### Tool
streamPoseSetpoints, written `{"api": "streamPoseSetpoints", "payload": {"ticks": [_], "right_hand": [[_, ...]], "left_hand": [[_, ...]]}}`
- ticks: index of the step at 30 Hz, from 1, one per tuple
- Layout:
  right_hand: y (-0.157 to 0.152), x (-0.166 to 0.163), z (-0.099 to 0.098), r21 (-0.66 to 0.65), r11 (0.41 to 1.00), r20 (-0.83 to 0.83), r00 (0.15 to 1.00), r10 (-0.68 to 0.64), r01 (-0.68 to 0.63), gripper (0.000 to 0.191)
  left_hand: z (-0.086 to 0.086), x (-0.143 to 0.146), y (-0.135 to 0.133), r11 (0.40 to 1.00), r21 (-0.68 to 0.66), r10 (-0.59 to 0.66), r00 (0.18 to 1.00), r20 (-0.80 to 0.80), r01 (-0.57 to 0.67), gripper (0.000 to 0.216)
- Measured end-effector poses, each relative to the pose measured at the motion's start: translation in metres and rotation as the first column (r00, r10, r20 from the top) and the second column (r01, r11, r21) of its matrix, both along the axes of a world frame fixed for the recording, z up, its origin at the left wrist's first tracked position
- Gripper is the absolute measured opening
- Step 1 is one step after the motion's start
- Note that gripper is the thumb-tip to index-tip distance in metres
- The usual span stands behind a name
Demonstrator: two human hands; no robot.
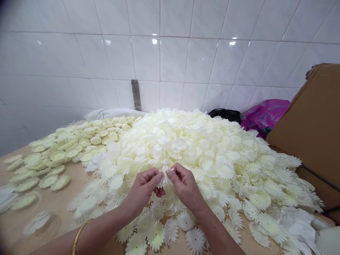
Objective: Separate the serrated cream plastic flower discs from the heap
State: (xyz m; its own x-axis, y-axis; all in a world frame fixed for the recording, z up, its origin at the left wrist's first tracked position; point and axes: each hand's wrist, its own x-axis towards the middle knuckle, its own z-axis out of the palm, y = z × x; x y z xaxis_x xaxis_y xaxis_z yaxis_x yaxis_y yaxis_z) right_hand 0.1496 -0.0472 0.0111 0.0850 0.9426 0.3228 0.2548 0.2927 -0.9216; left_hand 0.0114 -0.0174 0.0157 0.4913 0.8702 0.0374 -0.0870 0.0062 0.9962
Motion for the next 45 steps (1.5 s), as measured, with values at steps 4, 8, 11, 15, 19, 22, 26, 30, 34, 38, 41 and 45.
{"api": "streamPoseSetpoints", "payload": {"ticks": [4, 8, 11, 15, 19, 22, 26, 30, 34, 38, 41, 45], "right_hand": [[0.002, 0.002, -0.003, -0.004, 0.997, 0.051, 0.995, -0.080, 0.081, 0.037], [0.003, 0.004, -0.001, -0.026, 0.994, 0.050, 0.993, -0.107, 0.108, 0.043], [0.002, 0.004, 0.000, -0.048, 0.997, 0.032, 0.998, -0.061, 0.063, 0.044], [0.000, 0.002, 0.001, -0.085, 0.996, -0.051, 0.998, 0.021, -0.026, 0.040], [-0.001, 0.005, 0.007, -0.043, 0.998, -0.096, 0.994, 0.048, -0.052, 0.032], [-0.001, 0.011, 0.012, -0.009, 0.999, -0.047, 0.997, -0.054, 0.053, 0.028], [0.000, 0.018, 0.011, 0.059, 0.962, 0.110, 0.957, -0.270, 0.265, 0.026], [0.003, 0.019, 0.003, 0.316, 0.871, 0.329, 0.817, -0.473, 0.377, 0.015], [0.004, 0.013, -0.002, 0.557, 0.768, 0.388, 0.719, -0.576, 0.315, 0.015], [0.000, 0.005, -0.003, 0.645, 0.737, 0.406, 0.727, -0.554, 0.202, 0.016], [-0.002, -0.001, -0.004, 0.617, 0.782, 0.453, 0.770, -0.449, 0.093, 0.018], [-0.003, -0.006, -0.005, 0.524, 0.848, 0.421, 0.840, -0.343, 0.084, 0.015]], "left_hand": [[0.000, 0.001, -0.003, 0.999, -0.041, -0.026, 0.999, -0.034, 0.025, 0.030], [0.000, 0.001, -0.004, 0.997, -0.064, -0.053, 0.998, -0.037, 0.051, 0.030], [0.000, 0.001, -0.004, 0.999, -0.042, -0.024, 0.999, -0.041, 0.022, 0.026], [-0.003, 0.003, -0.004, 0.999, -0.034, -0.007, 1.000, -0.022, 0.006, 0.021], [0.000, 0.001, 0.001, 0.997, -0.021, 0.070, 0.998, 0.004, -0.070, 0.019], [0.006, -0.006, 0.009, 0.986, 0.038, 0.163, 0.986, 0.021, -0.163, 0.018], [0.012, -0.016, 0.023, 0.963, 0.118, 0.241, 0.970, 0.026, -0.243, 0.019], [0.009, -0.018, 0.028, 0.968, 0.135, 0.217, 0.975, -0.039, -0.210, 0.022], [0.002, -0.013, 0.025, 0.988, 0.078, 0.143, 0.986, -0.088, -0.136, 0.019], [0.003, -0.010, 0.023, 0.991, 0.063, 0.123, 0.990, -0.072, -0.119, 0.018], [0.006, -0.009, 0.020, 0.996, -0.010, 0.087, 0.996, -0.002, -0.087, 0.024], [0.005, -0.006, 0.012, 0.996, -0.080, 0.055, 0.997, 0.063, -0.050, 0.040]]}}
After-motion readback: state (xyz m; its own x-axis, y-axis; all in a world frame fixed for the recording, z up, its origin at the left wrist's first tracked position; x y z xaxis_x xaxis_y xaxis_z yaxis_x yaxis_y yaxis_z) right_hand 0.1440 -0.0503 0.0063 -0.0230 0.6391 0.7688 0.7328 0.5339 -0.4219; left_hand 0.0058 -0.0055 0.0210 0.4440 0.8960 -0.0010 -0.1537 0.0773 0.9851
